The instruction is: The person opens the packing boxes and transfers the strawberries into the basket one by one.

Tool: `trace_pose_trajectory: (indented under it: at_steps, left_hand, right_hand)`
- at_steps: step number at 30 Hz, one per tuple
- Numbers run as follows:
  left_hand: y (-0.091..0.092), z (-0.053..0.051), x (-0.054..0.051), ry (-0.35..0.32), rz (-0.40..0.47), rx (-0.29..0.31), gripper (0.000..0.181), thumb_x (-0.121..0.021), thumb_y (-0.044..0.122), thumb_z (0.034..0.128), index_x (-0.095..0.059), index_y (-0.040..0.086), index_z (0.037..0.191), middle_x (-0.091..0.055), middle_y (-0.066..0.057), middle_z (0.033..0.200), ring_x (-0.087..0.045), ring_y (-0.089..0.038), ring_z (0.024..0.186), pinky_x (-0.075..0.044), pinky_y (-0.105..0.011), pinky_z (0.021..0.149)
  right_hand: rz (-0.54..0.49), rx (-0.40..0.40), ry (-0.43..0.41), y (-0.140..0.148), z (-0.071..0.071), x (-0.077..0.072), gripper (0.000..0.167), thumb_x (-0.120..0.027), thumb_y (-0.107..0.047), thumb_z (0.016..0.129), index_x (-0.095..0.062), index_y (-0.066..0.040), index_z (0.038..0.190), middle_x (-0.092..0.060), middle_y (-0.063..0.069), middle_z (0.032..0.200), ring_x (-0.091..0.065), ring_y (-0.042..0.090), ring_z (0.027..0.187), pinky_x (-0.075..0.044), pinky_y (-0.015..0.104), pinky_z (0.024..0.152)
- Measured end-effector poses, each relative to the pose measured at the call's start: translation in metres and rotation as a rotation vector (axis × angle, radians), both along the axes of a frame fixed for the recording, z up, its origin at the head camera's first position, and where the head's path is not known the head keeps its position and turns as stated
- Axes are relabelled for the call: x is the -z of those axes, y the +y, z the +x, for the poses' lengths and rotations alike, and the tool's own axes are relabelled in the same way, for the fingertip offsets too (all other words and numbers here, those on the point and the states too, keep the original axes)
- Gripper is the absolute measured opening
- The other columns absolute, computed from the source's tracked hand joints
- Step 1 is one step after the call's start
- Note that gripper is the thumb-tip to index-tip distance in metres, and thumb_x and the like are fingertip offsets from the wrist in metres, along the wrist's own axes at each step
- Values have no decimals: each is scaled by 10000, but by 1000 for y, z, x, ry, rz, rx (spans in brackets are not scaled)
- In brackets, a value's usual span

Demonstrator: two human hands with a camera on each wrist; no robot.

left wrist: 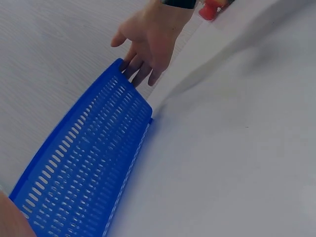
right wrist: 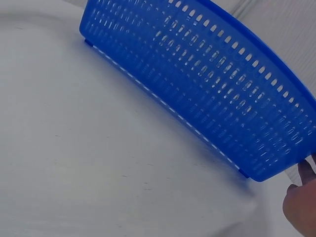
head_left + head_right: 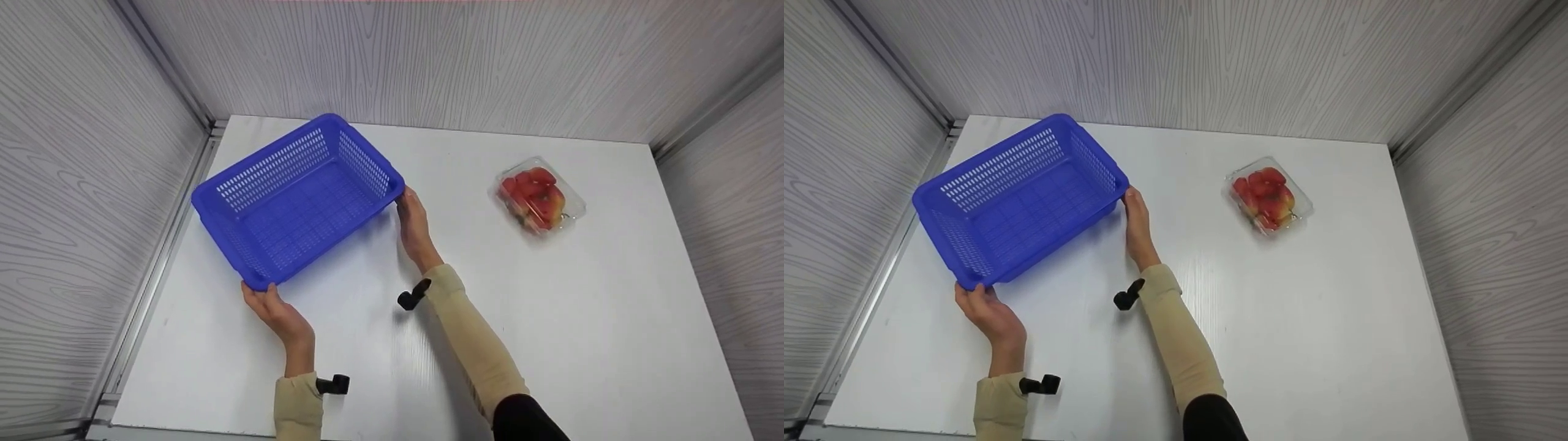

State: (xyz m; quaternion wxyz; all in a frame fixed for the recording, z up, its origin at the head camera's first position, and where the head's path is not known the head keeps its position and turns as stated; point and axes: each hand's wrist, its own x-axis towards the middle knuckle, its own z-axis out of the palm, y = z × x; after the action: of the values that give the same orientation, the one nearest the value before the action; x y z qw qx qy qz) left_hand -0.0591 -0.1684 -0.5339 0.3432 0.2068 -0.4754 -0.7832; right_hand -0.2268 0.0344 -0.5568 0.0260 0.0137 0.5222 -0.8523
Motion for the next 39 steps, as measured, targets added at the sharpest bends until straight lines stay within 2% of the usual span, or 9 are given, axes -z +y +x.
trace_pose_trajectory:
  at_steps: [4,8,12,17,22,26,31,36,39]
  left_hand:
    - [6,8,-4,-62,-20,42,554,-320,43,996,-181,-39,1526,-251,-162,1590,-245,-202,1467,-208,-271,1155]
    - [12,15,-6,-149,-66,67,480,-326,109,1026,-329,-68,1472,-377,-204,1519,-365,-274,1414,-290,-329,1132]
    - [17,19,-6,-237,-111,75,435,-358,170,1045,-465,-59,1399,-511,-193,1414,-494,-292,1312,-362,-360,1090]
    - [20,21,-8,-289,-101,106,384,-405,156,1042,-551,-73,1314,-597,-215,1307,-594,-293,1192,-426,-369,1035]
    - [25,25,-14,-319,-61,161,372,-383,148,1040,-581,-79,1259,-662,-239,1126,-676,-264,1023,-504,-340,931]
    - [31,28,-17,-308,-50,228,360,-372,121,1030,-605,-108,1182,-671,-252,962,-707,-263,909,-540,-343,857]
    - [38,30,-16,-309,-35,342,348,-394,119,1029,-619,-147,1031,-682,-243,871,-721,-281,837,-556,-374,810]
    - [44,32,-13,-332,14,438,331,-428,78,1003,-616,-171,892,-695,-242,804,-726,-305,772,-567,-405,765]
    - [49,34,-12,-363,30,503,307,-452,72,994,-616,-153,866,-702,-222,775,-728,-295,742,-571,-398,744]
  right_hand:
    - [37,41,4,7,-1,0,455,-339,-259,1091,-409,-4,1461,-439,128,1499,-333,199,1438,-214,273,1152]
    - [58,115,-20,15,-1,-2,452,-409,-228,1073,-394,3,1461,-433,142,1491,-323,217,1442,-226,273,1148]
    - [78,151,-28,21,-1,-5,487,-450,-208,1057,-336,-27,1495,-397,135,1509,-324,218,1438,-242,266,1139]
    - [102,176,-39,29,-4,-9,566,-515,-176,1029,-273,-71,1529,-373,148,1534,-340,228,1426,-255,270,1133]
    - [130,191,-67,43,-6,-10,668,-557,-93,979,-220,-97,1557,-300,146,1584,-278,225,1461,-226,274,1147]
    - [122,211,-91,56,-11,-11,671,-535,-39,952,-238,-92,1552,-307,141,1579,-306,218,1444,-259,266,1132]
    - [120,224,-107,71,-16,-12,660,-510,-6,928,-272,-71,1540,-347,136,1553,-371,211,1397,-308,262,1105]
    - [145,186,-92,83,-15,-12,646,-478,-16,936,-271,-57,1547,-365,147,1535,-384,235,1383,-314,305,1110]
    - [181,162,-82,89,-14,-12,622,-474,-40,954,-283,-54,1546,-372,147,1535,-373,237,1395,-302,321,1121]
